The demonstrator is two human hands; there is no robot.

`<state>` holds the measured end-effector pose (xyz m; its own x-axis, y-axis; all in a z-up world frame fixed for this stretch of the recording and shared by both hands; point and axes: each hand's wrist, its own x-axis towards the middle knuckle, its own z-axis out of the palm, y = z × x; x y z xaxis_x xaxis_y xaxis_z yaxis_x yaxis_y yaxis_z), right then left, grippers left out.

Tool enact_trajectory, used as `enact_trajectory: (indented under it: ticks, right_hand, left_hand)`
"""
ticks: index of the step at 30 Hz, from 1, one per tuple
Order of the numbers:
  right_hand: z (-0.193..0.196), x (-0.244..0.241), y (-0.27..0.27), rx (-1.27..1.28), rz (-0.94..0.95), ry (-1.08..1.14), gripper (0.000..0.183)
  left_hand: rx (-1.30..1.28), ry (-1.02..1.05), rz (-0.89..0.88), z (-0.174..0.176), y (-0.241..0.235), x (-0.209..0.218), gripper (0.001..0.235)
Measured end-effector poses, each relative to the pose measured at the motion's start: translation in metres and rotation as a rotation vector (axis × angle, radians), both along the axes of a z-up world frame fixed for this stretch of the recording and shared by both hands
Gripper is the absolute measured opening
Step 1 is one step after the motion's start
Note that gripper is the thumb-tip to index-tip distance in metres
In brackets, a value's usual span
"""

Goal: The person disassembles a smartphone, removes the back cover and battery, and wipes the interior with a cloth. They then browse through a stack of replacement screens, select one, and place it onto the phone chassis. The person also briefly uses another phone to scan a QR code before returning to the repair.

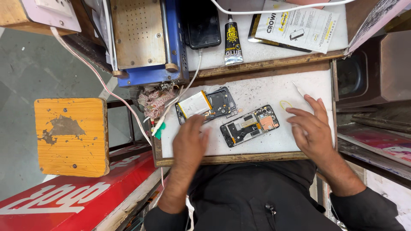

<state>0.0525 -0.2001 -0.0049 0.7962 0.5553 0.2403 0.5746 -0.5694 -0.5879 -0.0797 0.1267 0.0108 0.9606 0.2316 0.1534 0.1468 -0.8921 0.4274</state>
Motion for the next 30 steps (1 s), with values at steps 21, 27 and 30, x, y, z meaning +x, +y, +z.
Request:
enact_trajectory:
  ticks: [21,27,30]
  right_hand:
    - [0.001,-0.041,0.014,0.009,0.009,0.028,0.022]
    - [0.02,-0.04,0.042,-0.16,-0.038,0.04,0.028]
    - [0.026,-0.036,0.054,-0.247,-0.014,-0.017,0.036]
  left_hand:
    - [-0.158,0.146,-0.1,0.026,0.051,0.035,0.028]
    - [-0.747,0.149,0.215,0.015,0.044,0.015,0.021]
    - [-1.34,0.016,0.232,0.002,0.035,0.009,0.029]
